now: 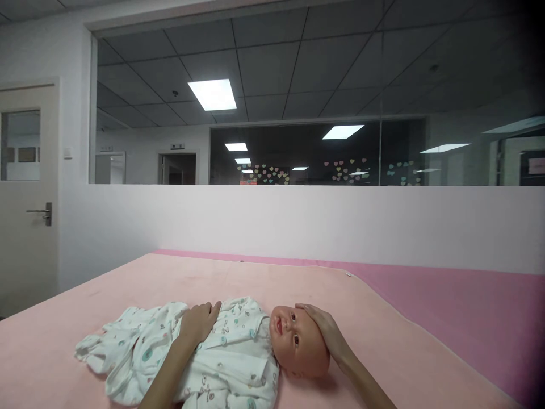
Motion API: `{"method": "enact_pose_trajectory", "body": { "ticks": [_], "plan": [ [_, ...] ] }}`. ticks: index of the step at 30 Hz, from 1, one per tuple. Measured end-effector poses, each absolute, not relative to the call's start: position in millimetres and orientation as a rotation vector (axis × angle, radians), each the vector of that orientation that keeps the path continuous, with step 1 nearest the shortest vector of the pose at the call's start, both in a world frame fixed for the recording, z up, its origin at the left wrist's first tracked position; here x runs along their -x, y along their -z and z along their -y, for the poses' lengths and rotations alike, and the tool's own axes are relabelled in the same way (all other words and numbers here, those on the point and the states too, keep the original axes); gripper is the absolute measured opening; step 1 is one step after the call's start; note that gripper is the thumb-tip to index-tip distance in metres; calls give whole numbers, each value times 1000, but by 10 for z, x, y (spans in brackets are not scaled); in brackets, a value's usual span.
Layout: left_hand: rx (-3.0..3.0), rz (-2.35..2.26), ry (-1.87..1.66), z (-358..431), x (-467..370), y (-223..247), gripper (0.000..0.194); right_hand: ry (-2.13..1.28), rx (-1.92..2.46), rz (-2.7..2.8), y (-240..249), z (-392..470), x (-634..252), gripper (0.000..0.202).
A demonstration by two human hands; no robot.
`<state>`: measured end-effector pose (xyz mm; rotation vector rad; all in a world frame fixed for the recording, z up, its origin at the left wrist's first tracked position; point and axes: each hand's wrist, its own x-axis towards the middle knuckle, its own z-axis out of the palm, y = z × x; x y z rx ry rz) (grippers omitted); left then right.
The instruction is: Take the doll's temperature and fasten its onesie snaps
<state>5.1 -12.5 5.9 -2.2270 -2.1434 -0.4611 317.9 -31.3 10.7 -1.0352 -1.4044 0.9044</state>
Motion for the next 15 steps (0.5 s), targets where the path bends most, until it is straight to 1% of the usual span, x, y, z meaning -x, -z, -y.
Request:
{"method": "enact_pose_trajectory", "body": {
  "ticks": [3,7,9,11,15],
  "plan": [
    [2221,2151,421,127,-54,-65,49,-874,1035,1328,-34,268,-3192,49],
    [2221,2137,420,118,-49,-57,48,-816,1025,1232,72,193,-3206,64],
    [2227,2128,426,117,-46,-53,48,-801,1021,1197,81,184,-3205,68],
    [2230,2120,427,120,-46,-55,48,-815,1020,1209,50,200,-3200,65],
    [2225,2119,419,131,-54,-70,47,-888,999,1391,-62,270,-3190,47]
  ]
}}
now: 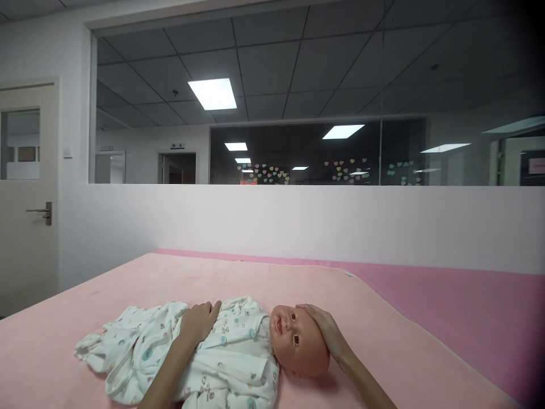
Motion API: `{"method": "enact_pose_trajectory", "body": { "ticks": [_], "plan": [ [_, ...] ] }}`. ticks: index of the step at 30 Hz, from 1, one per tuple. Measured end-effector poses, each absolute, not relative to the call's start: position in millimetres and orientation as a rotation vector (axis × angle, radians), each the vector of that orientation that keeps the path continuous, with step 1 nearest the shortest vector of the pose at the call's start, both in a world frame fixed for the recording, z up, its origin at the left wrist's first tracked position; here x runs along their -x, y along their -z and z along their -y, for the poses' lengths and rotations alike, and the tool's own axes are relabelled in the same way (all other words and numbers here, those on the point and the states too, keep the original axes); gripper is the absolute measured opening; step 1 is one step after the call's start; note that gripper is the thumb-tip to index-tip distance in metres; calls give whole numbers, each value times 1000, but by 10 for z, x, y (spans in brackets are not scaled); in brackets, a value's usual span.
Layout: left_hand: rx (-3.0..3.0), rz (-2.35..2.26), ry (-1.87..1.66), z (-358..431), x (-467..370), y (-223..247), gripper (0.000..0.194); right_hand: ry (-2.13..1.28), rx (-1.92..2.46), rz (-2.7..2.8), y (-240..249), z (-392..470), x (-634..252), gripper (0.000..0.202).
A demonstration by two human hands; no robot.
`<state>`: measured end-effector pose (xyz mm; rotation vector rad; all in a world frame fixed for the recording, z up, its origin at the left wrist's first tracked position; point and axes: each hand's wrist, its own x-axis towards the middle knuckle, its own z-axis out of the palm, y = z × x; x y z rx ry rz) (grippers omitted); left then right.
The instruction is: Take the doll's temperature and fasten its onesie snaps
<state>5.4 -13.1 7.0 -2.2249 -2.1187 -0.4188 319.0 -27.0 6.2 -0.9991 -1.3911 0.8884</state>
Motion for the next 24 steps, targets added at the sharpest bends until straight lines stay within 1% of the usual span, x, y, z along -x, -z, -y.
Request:
{"method": "enact_pose_trajectory", "body": {
  "ticks": [3,5,10,12,15,18,21,24],
  "plan": [
    [2213,2138,425,129,-57,-72,48,-899,990,1418,-96,298,-3184,43],
    [2214,2140,440,119,-54,-63,49,-901,1004,1365,-72,284,-3185,45],
    [2233,2081,506,97,-43,-32,53,-833,1004,1197,33,213,-3194,64],
    [2225,2076,537,96,-40,-27,56,-831,998,1171,32,221,-3191,68],
    [2222,2101,544,98,-33,-24,57,-899,996,1285,-34,284,-3176,57],
    [2240,2076,520,99,-27,-25,54,-962,985,1413,-99,343,-3162,48],
    [2247,2055,502,101,-29,-32,52,-952,1005,1380,-84,328,-3169,48],
    [2236,2093,495,110,-36,-47,55,-893,1012,1315,-11,252,-3199,52]
  ]
}}
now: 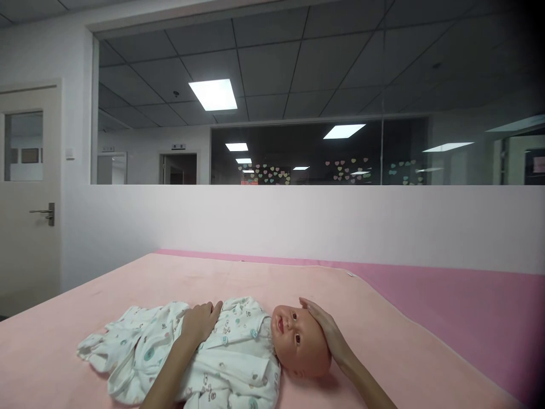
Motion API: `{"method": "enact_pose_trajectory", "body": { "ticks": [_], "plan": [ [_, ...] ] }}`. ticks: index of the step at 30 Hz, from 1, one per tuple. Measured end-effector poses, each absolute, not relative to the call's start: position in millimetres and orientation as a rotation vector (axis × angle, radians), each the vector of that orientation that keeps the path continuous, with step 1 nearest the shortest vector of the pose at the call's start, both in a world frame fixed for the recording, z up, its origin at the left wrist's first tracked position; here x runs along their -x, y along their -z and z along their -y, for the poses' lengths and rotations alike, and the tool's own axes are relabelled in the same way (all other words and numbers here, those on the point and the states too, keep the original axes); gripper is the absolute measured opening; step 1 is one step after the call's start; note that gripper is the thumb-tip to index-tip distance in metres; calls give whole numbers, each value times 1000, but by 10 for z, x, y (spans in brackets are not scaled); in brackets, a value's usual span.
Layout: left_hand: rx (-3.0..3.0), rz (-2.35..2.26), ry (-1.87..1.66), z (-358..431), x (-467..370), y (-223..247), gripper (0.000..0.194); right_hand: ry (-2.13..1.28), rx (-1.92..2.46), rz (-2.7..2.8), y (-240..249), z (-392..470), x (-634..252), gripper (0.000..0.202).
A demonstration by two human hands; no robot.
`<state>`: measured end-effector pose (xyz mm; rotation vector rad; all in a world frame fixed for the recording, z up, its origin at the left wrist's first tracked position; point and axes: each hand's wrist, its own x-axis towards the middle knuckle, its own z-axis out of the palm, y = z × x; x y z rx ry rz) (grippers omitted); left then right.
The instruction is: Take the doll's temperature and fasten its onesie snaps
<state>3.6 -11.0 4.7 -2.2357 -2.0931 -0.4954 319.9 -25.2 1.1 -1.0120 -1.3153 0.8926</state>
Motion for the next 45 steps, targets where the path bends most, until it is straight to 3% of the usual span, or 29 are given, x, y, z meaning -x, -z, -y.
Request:
{"method": "enact_pose_trajectory", "body": {
  "ticks": [7,13,24,31,38,45],
  "plan": [
    [2249,2040,434,115,-36,-48,50,-732,1066,1254,77,165,-3259,56],
    [2250,2048,464,129,-43,-59,52,-899,949,1278,76,149,-3232,45],
    [2206,2152,429,179,-67,-110,45,-848,959,1102,104,143,-3268,50],
    [2240,2103,437,124,-30,-51,46,-1013,983,1203,91,136,-3176,44],
    [2240,2015,421,90,2,-19,48,-867,990,1110,88,123,-3259,49],
    [2239,2122,415,122,-10,-57,49,-1197,913,1158,21,233,-3202,46]
  ]
}}
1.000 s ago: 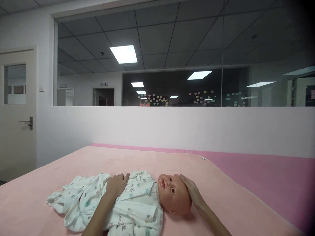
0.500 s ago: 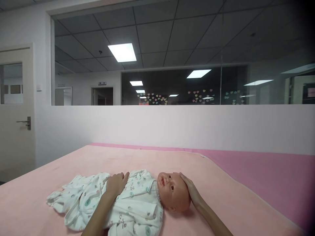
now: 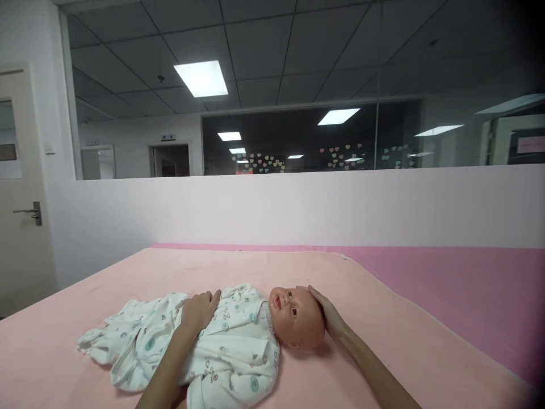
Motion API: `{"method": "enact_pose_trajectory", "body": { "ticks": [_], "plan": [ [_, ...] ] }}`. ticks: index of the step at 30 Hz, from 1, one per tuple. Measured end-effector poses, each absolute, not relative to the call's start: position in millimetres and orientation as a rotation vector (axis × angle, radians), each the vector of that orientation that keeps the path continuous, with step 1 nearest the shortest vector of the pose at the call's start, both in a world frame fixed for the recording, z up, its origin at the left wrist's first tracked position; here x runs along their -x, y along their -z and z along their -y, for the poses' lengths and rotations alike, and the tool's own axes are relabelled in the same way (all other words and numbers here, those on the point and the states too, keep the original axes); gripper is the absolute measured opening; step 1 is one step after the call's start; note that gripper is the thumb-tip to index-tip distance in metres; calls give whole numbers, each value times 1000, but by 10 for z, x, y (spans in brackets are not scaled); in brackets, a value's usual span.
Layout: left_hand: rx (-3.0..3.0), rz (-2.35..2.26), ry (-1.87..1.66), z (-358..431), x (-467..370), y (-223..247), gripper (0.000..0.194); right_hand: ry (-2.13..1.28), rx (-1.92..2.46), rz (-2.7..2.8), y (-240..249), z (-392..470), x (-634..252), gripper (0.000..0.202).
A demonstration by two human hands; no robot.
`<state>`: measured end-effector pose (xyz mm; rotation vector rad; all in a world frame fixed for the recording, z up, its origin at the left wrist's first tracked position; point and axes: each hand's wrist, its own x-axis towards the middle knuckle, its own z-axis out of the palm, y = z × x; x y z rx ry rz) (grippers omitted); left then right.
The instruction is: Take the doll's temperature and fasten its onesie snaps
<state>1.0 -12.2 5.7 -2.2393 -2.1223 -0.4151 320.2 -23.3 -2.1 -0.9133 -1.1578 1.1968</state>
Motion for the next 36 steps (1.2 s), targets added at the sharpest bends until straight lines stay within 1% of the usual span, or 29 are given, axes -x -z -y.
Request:
{"method": "enact_pose_trajectory", "body": {
  "ticks": [5,7,11,14,17,23,28,33,36],
  "plan": [
    [2254,2097,440,149,-17,-83,51,-964,955,1030,57,173,-3263,47],
    [2250,2108,474,156,-21,-89,54,-978,961,1082,44,212,-3235,46],
    [2230,2151,514,163,-26,-101,55,-1113,943,1196,2,293,-3166,46],
    [2234,2139,497,157,-26,-98,53,-1002,939,1135,16,254,-3187,43],
    [2220,2137,505,143,-25,-84,54,-929,944,1034,37,207,-3205,47],
    [2231,2130,508,134,-19,-72,55,-1126,932,1163,-14,299,-3123,46],
    [2219,2140,517,139,-17,-74,56,-904,997,1133,-42,309,-3136,47],
    [2218,2161,543,138,-23,-76,56,-1018,957,1262,-52,320,-3141,44],
    [2222,2158,538,134,-22,-73,56,-970,973,1190,-51,313,-3156,47]
  ]
}}
